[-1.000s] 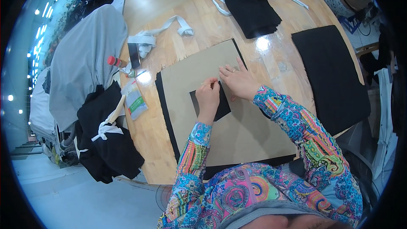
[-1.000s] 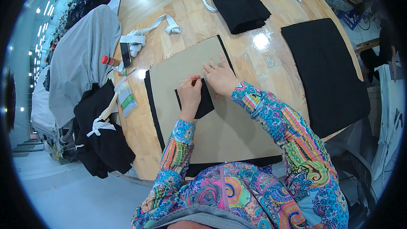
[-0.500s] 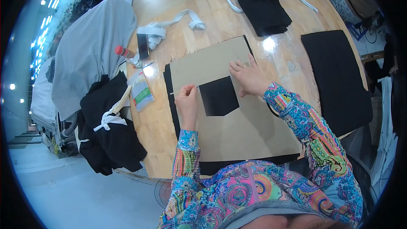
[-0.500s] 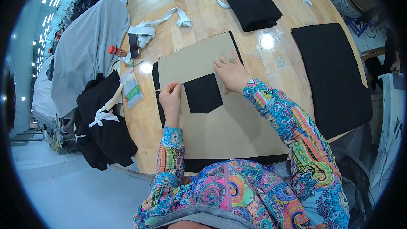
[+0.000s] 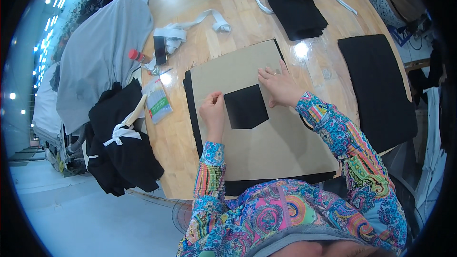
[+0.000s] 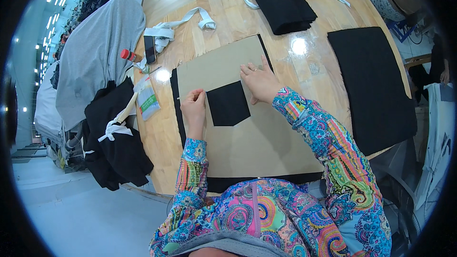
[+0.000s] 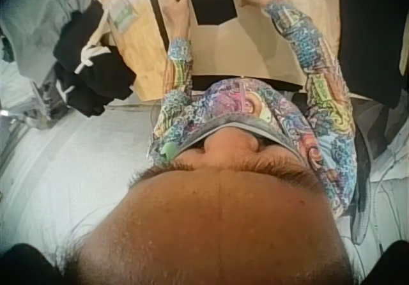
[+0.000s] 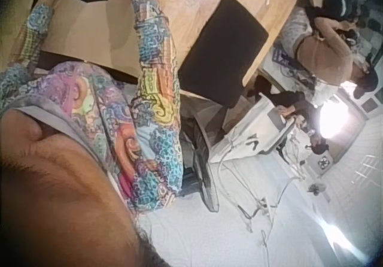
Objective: The person uses a cardboard template to mark a pattern onto a stack of black fabric. They place the template on the fabric, trace the outline with a white marking tool, and then remove the template to reveal the marked shape.
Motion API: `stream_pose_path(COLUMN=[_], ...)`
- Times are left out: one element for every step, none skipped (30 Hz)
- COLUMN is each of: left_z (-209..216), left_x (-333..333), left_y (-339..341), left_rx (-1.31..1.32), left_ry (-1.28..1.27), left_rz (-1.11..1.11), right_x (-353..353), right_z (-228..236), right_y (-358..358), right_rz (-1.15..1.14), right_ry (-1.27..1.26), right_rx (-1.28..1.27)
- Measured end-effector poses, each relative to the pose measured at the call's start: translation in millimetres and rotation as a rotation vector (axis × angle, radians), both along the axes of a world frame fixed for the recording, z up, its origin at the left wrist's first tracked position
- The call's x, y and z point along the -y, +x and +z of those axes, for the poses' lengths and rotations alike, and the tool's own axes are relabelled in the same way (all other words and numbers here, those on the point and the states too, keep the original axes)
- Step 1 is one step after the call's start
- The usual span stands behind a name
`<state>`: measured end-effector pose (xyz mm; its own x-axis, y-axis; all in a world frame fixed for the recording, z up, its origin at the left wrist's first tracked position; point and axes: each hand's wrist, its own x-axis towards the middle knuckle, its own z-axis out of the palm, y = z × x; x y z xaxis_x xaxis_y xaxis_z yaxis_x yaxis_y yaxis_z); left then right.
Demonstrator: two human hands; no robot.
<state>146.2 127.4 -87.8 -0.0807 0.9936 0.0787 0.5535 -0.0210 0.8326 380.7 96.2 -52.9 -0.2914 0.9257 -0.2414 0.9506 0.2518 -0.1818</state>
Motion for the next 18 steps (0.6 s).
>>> stream_pose_path(left_z=[-1,-3,-4,-4,-3,-2,-3,-5,-7,-9,-12,-14,-10,-6,-2,-1,0,1], left_x=[0,0,1,1,1,1,1,0,0,-1,-1,-2,-1,0,1,2,2,2], left_y=[0,0,-1,0,0,-1,-3,-6,-7,-9,-10,-11,-8,-5,-3,-1,0,1], left_rx=[-0.027,-0.053,-0.080,-0.042,-0.004,0.034,0.065,0.096,0.127,0.109,0.092,0.074,0.060,0.046,0.032,0.026,0.021,0.016], left_ry=[0.016,0.031,0.047,0.041,0.036,0.030,0.017,0.005,-0.008,0.016,0.040,0.065,0.049,0.034,0.019,0.019,0.018,0.018], left_rz=[0.003,0.007,0.011,0.033,0.054,0.076,0.079,0.082,0.085,0.074,0.063,0.051,0.051,0.050,0.049,0.044,0.039,0.034], right_x=[1,1,1,1,0,-1,-1,-2,-1,-1,-1,-1,0,0,0,-1,-1,0], right_z=[-2,-3,-4,-5,-5,-3,-2,-1,-3,-4,-5,-4,-4,-3,-4,-4,-4,-3], right_y=[0,0,0,1,1,1,-1,-1,0,0,0,0,0,0,0,0,0,0], right_rz=[0.008,0.015,0.016,0.013,0.010,0.004,-0.001,-0.006,-0.003,0.004,0.011,0.013,0.012,0.011,0.009,0.007,0.004,0.005], right_ry=[0.023,0.046,0.042,0.042,0.042,0.022,-0.001,-0.024,-0.006,0.013,0.031,0.031,0.030,0.029,0.028,0.027,0.026,0.026], right_rx=[-0.006,-0.013,-0.013,-0.013,-0.012,0.002,0.015,0.028,0.014,-0.001,-0.015,-0.017,-0.017,-0.017,-0.017,-0.018,-0.018,-0.018])
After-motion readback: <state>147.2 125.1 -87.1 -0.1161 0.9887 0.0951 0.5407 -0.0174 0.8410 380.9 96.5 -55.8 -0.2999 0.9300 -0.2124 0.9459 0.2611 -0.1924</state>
